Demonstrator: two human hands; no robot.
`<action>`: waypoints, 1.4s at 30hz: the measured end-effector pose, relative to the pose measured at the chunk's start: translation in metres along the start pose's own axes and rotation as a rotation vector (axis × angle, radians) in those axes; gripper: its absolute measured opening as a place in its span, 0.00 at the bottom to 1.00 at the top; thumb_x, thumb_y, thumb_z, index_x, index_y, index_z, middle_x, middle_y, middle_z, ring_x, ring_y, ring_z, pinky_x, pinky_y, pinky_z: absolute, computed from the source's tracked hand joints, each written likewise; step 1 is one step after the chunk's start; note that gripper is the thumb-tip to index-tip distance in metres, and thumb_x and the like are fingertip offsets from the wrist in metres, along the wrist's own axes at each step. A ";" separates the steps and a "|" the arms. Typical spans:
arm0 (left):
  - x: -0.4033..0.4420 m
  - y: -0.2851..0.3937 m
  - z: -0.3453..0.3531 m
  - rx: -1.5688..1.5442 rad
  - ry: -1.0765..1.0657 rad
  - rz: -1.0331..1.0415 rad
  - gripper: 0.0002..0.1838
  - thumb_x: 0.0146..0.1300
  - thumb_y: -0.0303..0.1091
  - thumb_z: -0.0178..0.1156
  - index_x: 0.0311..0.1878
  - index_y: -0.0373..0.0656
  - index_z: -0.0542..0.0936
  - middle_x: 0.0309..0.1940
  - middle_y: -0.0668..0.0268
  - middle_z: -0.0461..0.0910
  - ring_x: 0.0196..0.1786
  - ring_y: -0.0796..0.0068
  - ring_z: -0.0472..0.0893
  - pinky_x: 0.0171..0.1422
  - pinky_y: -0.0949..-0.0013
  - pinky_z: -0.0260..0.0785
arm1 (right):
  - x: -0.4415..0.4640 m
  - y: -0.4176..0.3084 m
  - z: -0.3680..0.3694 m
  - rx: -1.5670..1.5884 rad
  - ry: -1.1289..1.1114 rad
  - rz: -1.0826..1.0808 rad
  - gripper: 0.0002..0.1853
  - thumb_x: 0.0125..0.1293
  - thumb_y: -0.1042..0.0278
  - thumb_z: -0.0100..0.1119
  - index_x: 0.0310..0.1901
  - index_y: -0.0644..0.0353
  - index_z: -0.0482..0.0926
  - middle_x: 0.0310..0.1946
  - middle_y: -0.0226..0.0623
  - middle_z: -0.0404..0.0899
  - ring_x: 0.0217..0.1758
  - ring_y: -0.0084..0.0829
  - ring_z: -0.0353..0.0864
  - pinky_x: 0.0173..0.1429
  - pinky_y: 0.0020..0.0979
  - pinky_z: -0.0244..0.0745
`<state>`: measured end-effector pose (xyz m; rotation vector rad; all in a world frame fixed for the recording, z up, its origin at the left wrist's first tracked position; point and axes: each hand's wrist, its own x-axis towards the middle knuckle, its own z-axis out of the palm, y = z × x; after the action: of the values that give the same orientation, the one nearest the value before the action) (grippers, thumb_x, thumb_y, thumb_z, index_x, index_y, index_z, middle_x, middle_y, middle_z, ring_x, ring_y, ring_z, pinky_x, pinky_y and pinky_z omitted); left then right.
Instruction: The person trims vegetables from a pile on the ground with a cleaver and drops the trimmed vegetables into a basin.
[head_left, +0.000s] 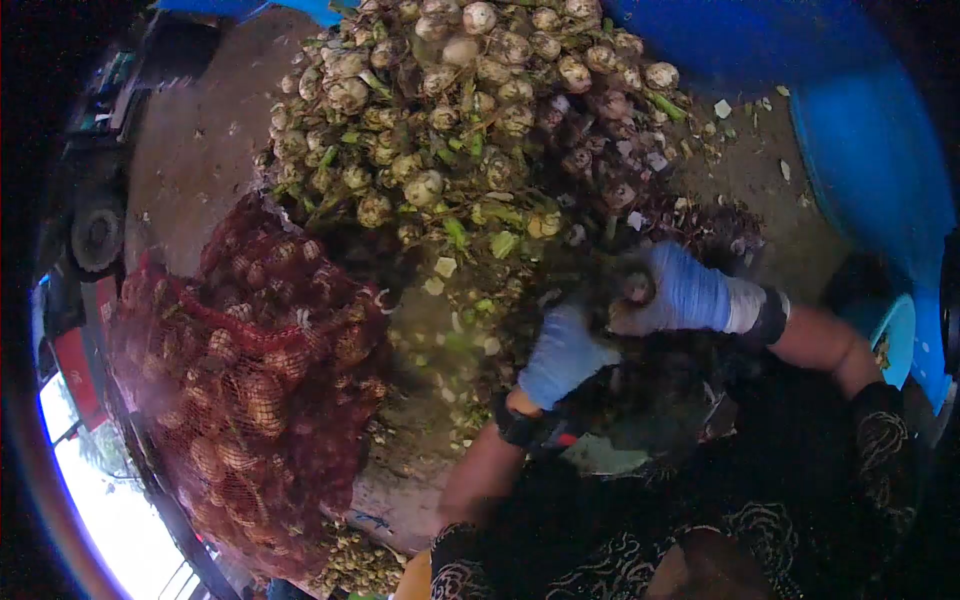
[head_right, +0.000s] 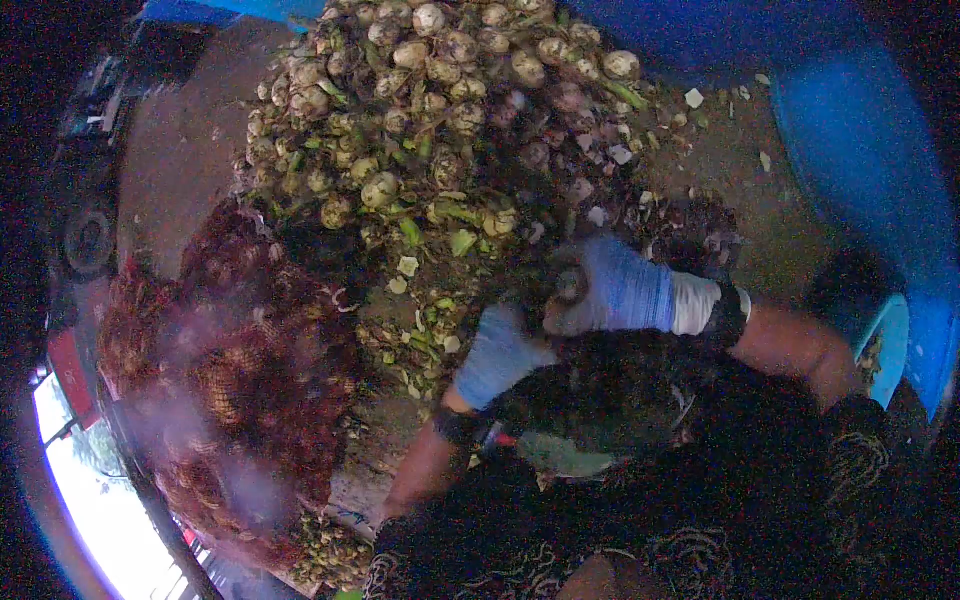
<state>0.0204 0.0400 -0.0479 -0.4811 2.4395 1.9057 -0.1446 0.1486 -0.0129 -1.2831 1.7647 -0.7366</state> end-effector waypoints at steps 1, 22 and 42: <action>0.003 0.008 -0.009 -0.098 0.025 0.055 0.20 0.48 0.35 0.65 0.45 0.40 0.76 0.39 0.60 0.78 0.42 0.67 0.78 0.43 0.66 0.70 | 0.000 0.005 0.001 -0.018 -0.041 0.078 0.21 0.46 0.52 0.68 0.35 0.60 0.78 0.31 0.39 0.78 0.30 0.34 0.78 0.34 0.31 0.71; -0.005 -0.024 -0.014 0.225 0.358 0.106 0.09 0.57 0.25 0.58 0.41 0.35 0.78 0.28 0.67 0.79 0.30 0.78 0.75 0.38 0.71 0.70 | 0.011 -0.012 -0.005 0.113 0.022 -0.051 0.17 0.46 0.58 0.62 0.34 0.62 0.77 0.27 0.47 0.79 0.33 0.48 0.79 0.36 0.41 0.73; 0.094 -0.135 -0.148 0.722 0.637 -0.495 0.42 0.42 0.43 0.70 0.59 0.36 0.62 0.48 0.48 0.74 0.50 0.52 0.75 0.52 0.58 0.69 | 0.006 0.044 -0.014 0.191 0.165 0.139 0.26 0.44 0.60 0.67 0.46 0.63 0.75 0.35 0.45 0.79 0.38 0.35 0.79 0.43 0.34 0.72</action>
<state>-0.0093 -0.1506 -0.1549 -1.6017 2.7062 0.6627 -0.1786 0.1567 -0.0434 -0.9865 1.8432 -0.9285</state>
